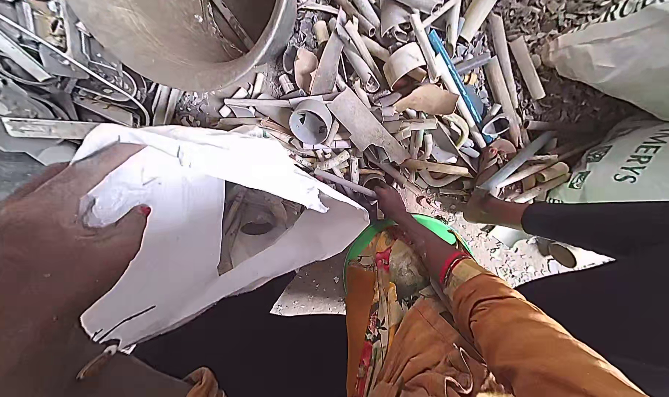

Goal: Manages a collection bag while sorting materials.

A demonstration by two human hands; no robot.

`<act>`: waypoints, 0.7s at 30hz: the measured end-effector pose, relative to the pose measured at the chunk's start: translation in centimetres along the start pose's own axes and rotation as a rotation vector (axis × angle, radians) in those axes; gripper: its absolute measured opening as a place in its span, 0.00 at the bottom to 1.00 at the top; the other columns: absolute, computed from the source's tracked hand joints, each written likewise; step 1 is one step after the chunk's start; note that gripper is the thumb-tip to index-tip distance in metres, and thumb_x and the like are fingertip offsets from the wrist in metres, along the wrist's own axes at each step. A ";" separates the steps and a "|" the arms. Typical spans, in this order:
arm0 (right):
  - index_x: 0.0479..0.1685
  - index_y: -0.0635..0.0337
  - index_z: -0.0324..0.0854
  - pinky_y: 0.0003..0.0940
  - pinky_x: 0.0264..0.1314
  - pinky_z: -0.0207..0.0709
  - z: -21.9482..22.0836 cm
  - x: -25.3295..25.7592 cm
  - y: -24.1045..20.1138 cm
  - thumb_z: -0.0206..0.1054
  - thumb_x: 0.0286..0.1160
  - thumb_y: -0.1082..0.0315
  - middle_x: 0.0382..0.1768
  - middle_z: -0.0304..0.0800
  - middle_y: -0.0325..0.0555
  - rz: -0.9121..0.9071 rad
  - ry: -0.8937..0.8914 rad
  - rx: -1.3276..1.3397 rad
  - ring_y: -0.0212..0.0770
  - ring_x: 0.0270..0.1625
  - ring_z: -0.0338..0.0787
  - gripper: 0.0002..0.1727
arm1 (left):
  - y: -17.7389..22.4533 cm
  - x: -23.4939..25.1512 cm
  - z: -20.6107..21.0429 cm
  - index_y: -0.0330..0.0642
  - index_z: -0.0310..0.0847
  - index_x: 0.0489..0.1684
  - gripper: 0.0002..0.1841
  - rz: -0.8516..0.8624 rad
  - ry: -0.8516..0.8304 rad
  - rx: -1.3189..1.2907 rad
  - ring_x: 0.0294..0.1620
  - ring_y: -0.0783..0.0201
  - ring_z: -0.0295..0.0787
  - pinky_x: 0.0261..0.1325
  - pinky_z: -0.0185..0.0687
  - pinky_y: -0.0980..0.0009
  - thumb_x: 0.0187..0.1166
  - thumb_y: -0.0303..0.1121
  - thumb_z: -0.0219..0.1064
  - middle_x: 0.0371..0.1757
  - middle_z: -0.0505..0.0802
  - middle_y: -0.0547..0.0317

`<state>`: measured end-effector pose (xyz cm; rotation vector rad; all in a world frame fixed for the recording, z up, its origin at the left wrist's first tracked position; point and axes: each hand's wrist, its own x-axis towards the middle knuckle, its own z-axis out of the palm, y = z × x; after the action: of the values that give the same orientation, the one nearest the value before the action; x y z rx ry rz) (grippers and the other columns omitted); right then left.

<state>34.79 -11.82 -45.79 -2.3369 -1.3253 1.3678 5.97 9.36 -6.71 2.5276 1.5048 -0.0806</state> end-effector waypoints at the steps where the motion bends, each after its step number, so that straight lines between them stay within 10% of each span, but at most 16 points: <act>1: 0.57 0.67 0.86 0.65 0.68 0.77 -0.4 -0.4 0.2 0.68 0.74 0.77 0.64 0.86 0.66 -0.037 0.045 0.035 0.68 0.67 0.85 0.14 | 0.0 -0.1 -0.1 0.41 0.72 0.82 0.29 0.014 -0.005 0.002 0.71 0.27 0.79 0.68 0.69 0.26 0.77 0.24 0.66 0.71 0.81 0.26; 4: 0.46 0.72 0.88 0.68 0.59 0.78 -4.2 -3.2 -0.2 0.76 0.63 0.78 0.47 0.90 0.69 -0.067 0.172 0.205 0.68 0.53 0.89 0.12 | -0.7 -0.8 0.7 0.35 0.74 0.77 0.25 -0.003 0.023 -0.012 0.67 0.23 0.79 0.63 0.68 0.22 0.79 0.30 0.66 0.68 0.82 0.23; 6: 0.48 0.72 0.86 0.66 0.52 0.79 -8.5 -5.6 -1.4 0.75 0.61 0.76 0.42 0.90 0.66 0.105 0.192 0.328 0.62 0.45 0.90 0.15 | -4.6 -2.1 2.6 0.48 0.76 0.77 0.25 0.028 0.091 0.015 0.66 0.33 0.84 0.62 0.75 0.28 0.80 0.41 0.63 0.68 0.86 0.35; 9: 0.48 0.68 0.83 0.47 0.35 0.83 -15.1 -9.2 -4.1 0.76 0.56 0.79 0.33 0.87 0.52 0.184 0.411 0.708 0.44 0.31 0.86 0.17 | -5.5 -3.0 3.1 0.58 0.77 0.78 0.24 0.113 0.133 -0.065 0.65 0.33 0.85 0.61 0.74 0.27 0.79 0.38 0.63 0.69 0.86 0.38; 13: 0.40 0.53 0.83 0.25 0.28 0.83 -21.4 -16.5 -9.3 0.64 0.62 0.82 0.29 0.91 0.37 -0.452 0.359 1.406 0.30 0.25 0.86 0.14 | -1.5 -2.1 1.3 0.63 0.77 0.79 0.28 0.125 0.103 -0.088 0.67 0.28 0.83 0.61 0.72 0.23 0.76 0.30 0.66 0.70 0.86 0.38; 17: 0.37 0.49 0.86 0.24 0.29 0.87 -21.9 -21.3 -15.8 0.72 0.63 0.75 0.31 0.92 0.37 -0.887 0.174 1.449 0.30 0.27 0.90 0.08 | 1.8 -0.9 -0.9 0.57 0.76 0.81 0.32 0.064 0.034 -0.140 0.78 0.27 0.73 0.71 0.64 0.24 0.75 0.22 0.65 0.77 0.81 0.35; 21: 0.38 0.52 0.87 0.29 0.39 0.92 -15.4 -20.1 -23.3 0.77 0.54 0.84 0.35 0.95 0.36 -0.955 -0.012 1.341 0.30 0.36 0.94 0.17 | 0.6 0.4 -1.9 0.57 0.75 0.82 0.31 0.031 -0.028 -0.226 0.75 0.32 0.78 0.70 0.66 0.25 0.77 0.23 0.66 0.72 0.85 0.36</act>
<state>27.78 -7.82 -12.35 -0.6670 -0.7968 1.2209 6.57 9.86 -4.82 2.3602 1.3786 0.0552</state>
